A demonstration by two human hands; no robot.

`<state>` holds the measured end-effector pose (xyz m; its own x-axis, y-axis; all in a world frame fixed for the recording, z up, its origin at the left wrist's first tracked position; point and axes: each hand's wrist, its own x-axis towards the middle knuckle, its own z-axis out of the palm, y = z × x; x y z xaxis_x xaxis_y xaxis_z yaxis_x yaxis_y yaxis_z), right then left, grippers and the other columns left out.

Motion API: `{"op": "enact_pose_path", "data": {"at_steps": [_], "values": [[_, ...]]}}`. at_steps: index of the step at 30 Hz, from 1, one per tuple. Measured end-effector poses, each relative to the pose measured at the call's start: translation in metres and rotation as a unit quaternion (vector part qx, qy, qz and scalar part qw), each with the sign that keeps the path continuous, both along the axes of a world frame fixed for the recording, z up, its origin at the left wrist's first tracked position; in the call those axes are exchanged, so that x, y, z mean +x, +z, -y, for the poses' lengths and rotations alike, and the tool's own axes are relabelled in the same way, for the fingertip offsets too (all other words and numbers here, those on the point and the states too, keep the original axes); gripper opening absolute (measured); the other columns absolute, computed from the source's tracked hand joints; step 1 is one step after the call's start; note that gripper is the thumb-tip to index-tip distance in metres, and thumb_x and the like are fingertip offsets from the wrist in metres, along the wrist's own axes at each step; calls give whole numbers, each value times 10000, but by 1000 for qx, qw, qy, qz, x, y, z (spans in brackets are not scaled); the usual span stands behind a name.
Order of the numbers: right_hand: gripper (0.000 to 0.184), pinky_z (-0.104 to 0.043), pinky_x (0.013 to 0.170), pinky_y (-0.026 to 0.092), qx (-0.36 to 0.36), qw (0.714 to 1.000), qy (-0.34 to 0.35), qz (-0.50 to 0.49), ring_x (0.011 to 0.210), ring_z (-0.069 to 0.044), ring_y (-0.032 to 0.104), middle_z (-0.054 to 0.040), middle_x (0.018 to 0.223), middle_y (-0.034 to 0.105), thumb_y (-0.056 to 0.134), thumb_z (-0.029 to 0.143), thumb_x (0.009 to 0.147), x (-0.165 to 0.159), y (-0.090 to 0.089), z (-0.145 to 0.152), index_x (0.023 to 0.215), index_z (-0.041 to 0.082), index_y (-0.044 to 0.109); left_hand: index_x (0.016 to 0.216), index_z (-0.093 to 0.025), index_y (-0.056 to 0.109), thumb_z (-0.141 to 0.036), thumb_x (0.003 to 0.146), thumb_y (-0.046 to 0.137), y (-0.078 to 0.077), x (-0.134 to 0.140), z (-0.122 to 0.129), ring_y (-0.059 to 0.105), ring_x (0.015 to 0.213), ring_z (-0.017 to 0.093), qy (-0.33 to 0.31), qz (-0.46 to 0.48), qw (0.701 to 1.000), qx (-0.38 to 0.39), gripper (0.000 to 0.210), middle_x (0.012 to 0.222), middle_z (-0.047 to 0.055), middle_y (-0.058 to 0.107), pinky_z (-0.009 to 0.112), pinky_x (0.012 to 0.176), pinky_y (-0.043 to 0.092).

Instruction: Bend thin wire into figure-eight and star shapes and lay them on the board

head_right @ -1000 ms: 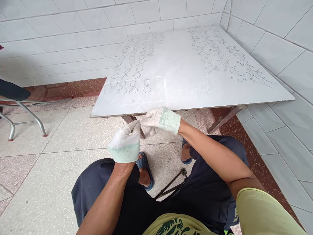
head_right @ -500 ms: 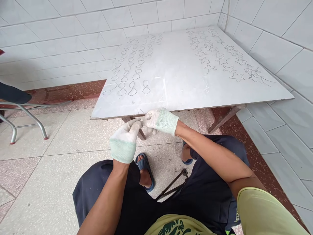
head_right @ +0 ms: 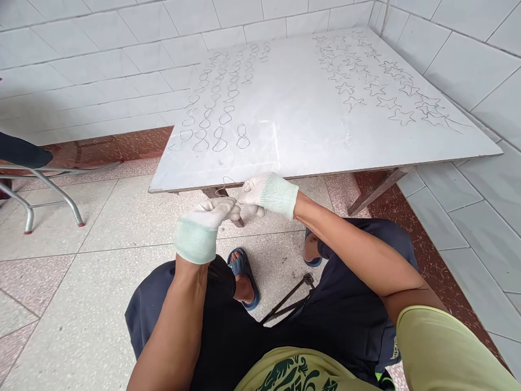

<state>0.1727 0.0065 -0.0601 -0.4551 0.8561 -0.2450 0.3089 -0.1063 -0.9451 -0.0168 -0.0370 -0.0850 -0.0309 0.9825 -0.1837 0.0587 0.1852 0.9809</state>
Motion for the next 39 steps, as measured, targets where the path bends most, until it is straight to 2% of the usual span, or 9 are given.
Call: {"op": "enact_pose_path", "data": {"at_steps": [4, 10, 16, 19, 24, 27, 29, 34, 39], "values": [[298, -203, 467, 416, -6, 1000, -12, -12, 425, -72, 552, 49, 522, 631, 645, 151, 957, -1, 0, 0, 659, 169, 655, 842, -164, 765, -505, 644, 933, -11, -9, -9, 692, 641, 176, -34, 67, 996, -42, 428, 754, 63, 778, 298, 640, 501], [276, -194, 439, 374, -10, 997, -44, 57, 413, -64, 541, 57, 509, 619, 680, 137, 942, -5, 11, 5, 672, 171, 632, 757, -173, 758, -454, 537, 1000, -18, -13, -19, 646, 621, 140, -82, 106, 988, -73, 431, 673, 13, 714, 275, 644, 512], [374, -192, 432, 346, 2, 995, -10, 97, 398, -63, 528, 55, 462, 577, 641, 116, 937, -5, 16, 6, 576, 176, 563, 824, -156, 782, -430, 588, 956, -14, -18, -17, 641, 647, 138, -79, 39, 994, -60, 402, 716, 35, 741, 246, 593, 434], [357, -194, 428, 345, 2, 996, -16, 83, 408, -69, 531, 51, 464, 578, 647, 113, 914, -4, 16, 7, 572, 177, 568, 817, -165, 769, -429, 544, 971, -14, -17, -18, 640, 639, 144, -75, 41, 994, -66, 430, 706, 32, 735, 252, 587, 434], [304, -193, 420, 350, -10, 997, -29, 73, 405, -76, 512, 47, 456, 577, 682, 141, 872, -8, 19, 11, 583, 179, 598, 842, -188, 766, -518, 645, 929, -22, -12, -18, 662, 686, 175, -54, 45, 996, -45, 417, 774, 51, 761, 291, 619, 485], [300, -189, 421, 347, -15, 997, -20, 70, 406, -77, 513, 46, 448, 576, 710, 150, 849, -10, 18, 12, 574, 178, 595, 853, -189, 776, -472, 693, 908, -28, -13, -17, 667, 710, 174, -14, 35, 999, -6, 351, 841, 60, 788, 287, 627, 486], [315, -186, 424, 347, -21, 997, -21, 68, 395, -71, 511, 48, 441, 571, 703, 136, 858, -10, 14, 11, 568, 178, 586, 827, -180, 776, -453, 693, 897, -28, -15, -17, 664, 705, 175, -15, 35, 999, 4, 327, 854, 74, 794, 289, 621, 489], [357, -195, 423, 363, -52, 997, -51, -3, 376, -69, 513, 44, 456, 592, 626, 81, 920, -8, 5, 8, 586, 187, 558, 770, -167, 777, -456, 706, 862, -19, -28, -19, 678, 708, 203, -75, 12, 997, 16, 307, 851, 112, 803, 314, 615, 518], [356, -203, 444, 388, -72, 992, -94, -43, 377, -73, 508, 40, 462, 595, 622, 53, 912, -10, 10, 13, 588, 186, 557, 794, -153, 783, -425, 699, 882, -13, -32, -18, 708, 736, 203, -38, 31, 998, 30, 304, 785, 90, 787, 316, 695, 559]]}}
